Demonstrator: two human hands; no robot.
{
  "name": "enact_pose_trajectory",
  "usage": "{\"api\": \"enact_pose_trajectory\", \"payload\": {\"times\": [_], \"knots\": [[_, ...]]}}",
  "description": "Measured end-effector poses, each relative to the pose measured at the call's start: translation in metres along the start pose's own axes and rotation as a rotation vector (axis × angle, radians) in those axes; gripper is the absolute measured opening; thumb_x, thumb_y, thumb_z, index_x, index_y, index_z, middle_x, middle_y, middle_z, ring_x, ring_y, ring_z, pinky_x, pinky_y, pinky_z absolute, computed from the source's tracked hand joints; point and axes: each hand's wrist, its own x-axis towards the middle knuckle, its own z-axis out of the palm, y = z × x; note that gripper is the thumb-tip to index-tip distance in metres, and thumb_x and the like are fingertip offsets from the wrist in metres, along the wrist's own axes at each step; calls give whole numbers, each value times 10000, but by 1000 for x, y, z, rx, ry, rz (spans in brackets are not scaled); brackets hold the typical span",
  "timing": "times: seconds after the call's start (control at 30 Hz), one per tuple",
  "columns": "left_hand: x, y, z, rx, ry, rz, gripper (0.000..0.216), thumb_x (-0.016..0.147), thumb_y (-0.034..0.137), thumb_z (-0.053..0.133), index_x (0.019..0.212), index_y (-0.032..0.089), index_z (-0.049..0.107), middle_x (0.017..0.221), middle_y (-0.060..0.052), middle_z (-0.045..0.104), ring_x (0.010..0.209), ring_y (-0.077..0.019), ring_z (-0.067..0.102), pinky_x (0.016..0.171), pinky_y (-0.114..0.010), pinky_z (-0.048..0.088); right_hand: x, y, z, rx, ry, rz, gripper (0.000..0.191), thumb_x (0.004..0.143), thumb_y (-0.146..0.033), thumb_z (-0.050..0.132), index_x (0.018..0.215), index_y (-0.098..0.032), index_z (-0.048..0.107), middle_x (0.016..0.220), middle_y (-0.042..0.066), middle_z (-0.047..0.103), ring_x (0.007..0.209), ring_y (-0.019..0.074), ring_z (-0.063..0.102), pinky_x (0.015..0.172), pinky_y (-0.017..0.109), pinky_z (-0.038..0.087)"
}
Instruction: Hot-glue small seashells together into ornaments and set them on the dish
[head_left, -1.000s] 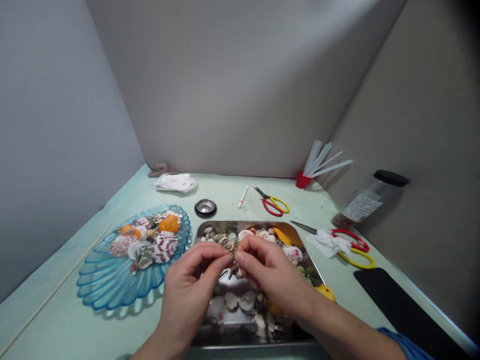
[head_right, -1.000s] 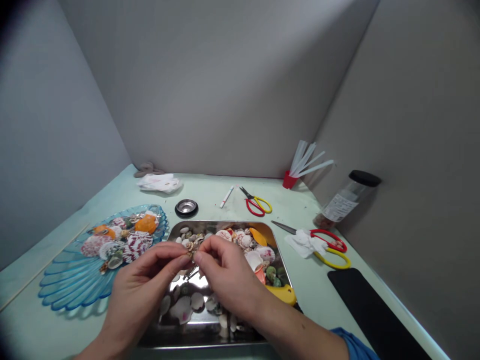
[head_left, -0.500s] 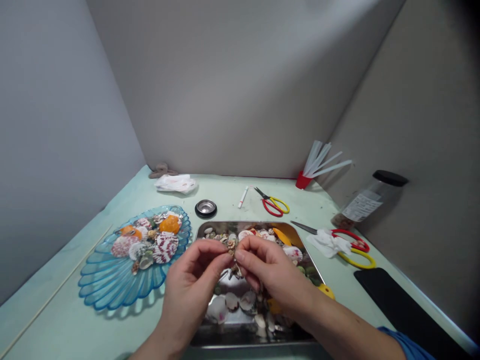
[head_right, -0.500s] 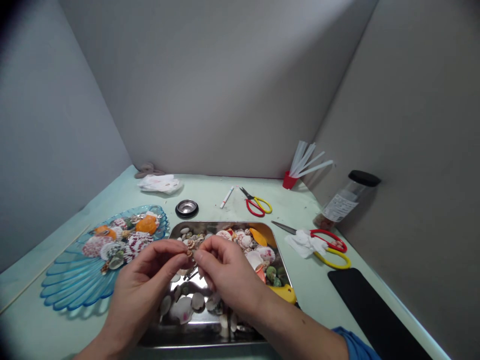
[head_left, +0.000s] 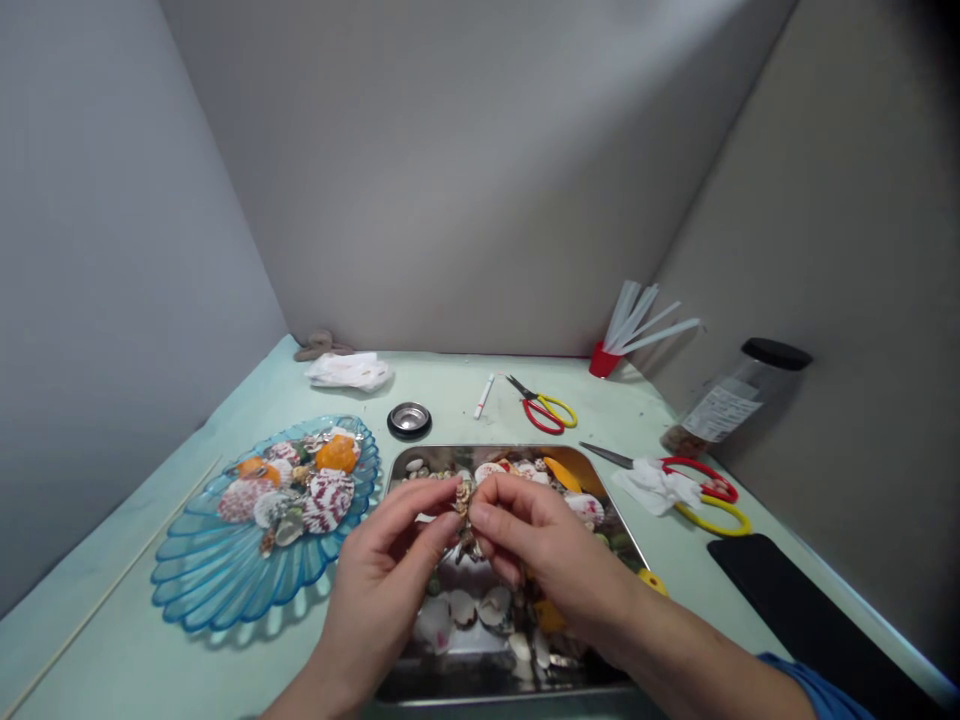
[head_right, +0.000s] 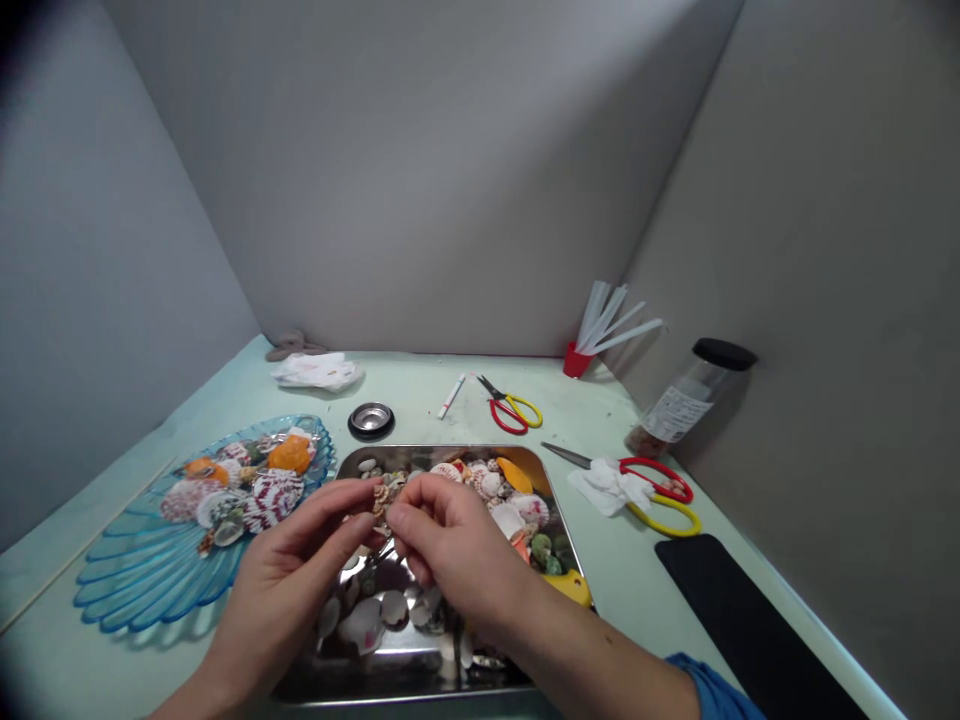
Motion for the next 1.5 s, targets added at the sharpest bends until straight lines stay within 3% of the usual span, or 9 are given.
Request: {"api": "enact_pose_trajectory", "payload": {"times": [0.33,0.6,0.77,0.87,1.03,1.37,1.5], "knots": [[3,3,0,-81,-30,0,167,751,187,673,875,267,751,981,-13,704,915,-157,635,822,-216,504,-2,-1,-4,-73,-22,-29,223,851,-268,542,672,-172,452,551,-64,430,454,51,353,438,182,251],[2,3,-1,-45,-14,-50,194,776,239,661,946,293,738,1059,-12,694,1023,-186,604,918,-259,465,-3,-2,1,-147,40,-79,195,873,-282,518,712,-182,471,613,-55,469,470,58,382,444,188,283],[-1,8,0,-170,-23,-190,267,771,286,659,1035,279,701,1100,-20,686,886,-181,656,742,-236,543,-5,-2,0,-185,90,-132,186,880,-287,520,727,-186,492,603,-63,444,476,58,357,443,188,273],[-1,11,3,-287,-44,-247,284,754,267,677,1037,249,678,941,-16,721,717,-147,664,657,-225,548,-5,-1,0,-179,103,-140,170,881,-280,522,740,-187,498,613,-65,447,482,57,351,448,188,273],[-1,11,5,-382,-82,-351,120,744,238,689,835,190,627,637,34,668,581,-111,630,578,-193,519,-5,0,1,-223,145,-194,152,865,-251,545,732,-180,524,633,-59,455,545,70,378,497,189,309],[-1,11,4,-370,-87,-339,167,780,273,649,911,173,674,560,17,672,560,-117,623,604,-211,509,-2,1,0,-246,170,-168,165,863,-271,536,727,-178,529,617,-55,436,532,77,365,483,202,292],[2,12,5,-357,-48,-368,141,722,254,700,824,157,706,527,12,663,522,-108,606,565,-194,489,-3,1,-1,-266,157,-176,166,859,-266,540,718,-179,529,616,-56,436,536,79,375,493,204,300]]}}
